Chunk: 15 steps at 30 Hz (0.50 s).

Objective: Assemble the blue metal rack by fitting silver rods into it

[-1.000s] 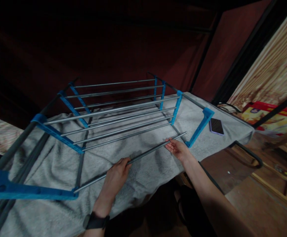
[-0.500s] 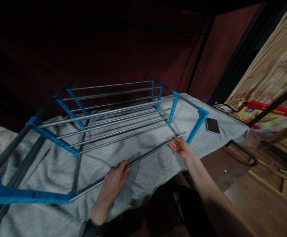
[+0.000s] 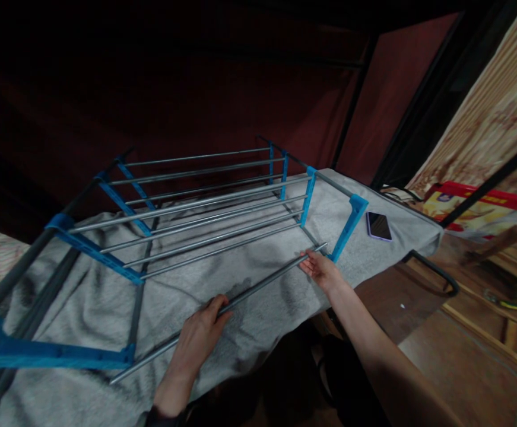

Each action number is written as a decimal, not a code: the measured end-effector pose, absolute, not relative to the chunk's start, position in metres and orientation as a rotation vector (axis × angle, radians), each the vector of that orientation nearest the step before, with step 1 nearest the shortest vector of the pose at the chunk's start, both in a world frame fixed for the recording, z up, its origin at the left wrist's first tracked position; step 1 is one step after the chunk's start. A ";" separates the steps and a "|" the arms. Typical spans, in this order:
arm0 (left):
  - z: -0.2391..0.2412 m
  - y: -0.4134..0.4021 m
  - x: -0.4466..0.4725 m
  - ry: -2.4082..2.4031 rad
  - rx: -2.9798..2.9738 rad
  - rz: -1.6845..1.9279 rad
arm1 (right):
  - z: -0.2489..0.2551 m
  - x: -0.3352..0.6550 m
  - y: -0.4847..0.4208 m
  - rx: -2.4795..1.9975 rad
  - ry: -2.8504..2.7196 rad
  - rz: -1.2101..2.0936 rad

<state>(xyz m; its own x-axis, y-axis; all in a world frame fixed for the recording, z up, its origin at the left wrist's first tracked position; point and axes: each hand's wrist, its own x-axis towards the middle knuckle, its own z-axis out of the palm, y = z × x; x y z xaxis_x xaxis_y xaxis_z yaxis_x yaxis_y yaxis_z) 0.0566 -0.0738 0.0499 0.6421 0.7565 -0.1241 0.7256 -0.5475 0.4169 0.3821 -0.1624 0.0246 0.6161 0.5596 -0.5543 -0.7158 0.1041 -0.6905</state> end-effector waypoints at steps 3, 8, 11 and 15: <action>0.050 -0.074 0.058 1.177 2.418 0.080 | 0.023 0.377 -0.163 -1.123 0.164 0.959; 0.048 -0.074 0.057 1.122 2.417 0.111 | 0.023 0.372 -0.163 -1.137 0.164 0.975; 0.045 -0.074 0.054 1.096 2.428 0.134 | 0.024 0.372 -0.164 -1.161 0.181 0.967; 0.043 -0.072 0.051 1.099 2.435 0.133 | 0.025 0.374 -0.167 -1.165 0.176 0.963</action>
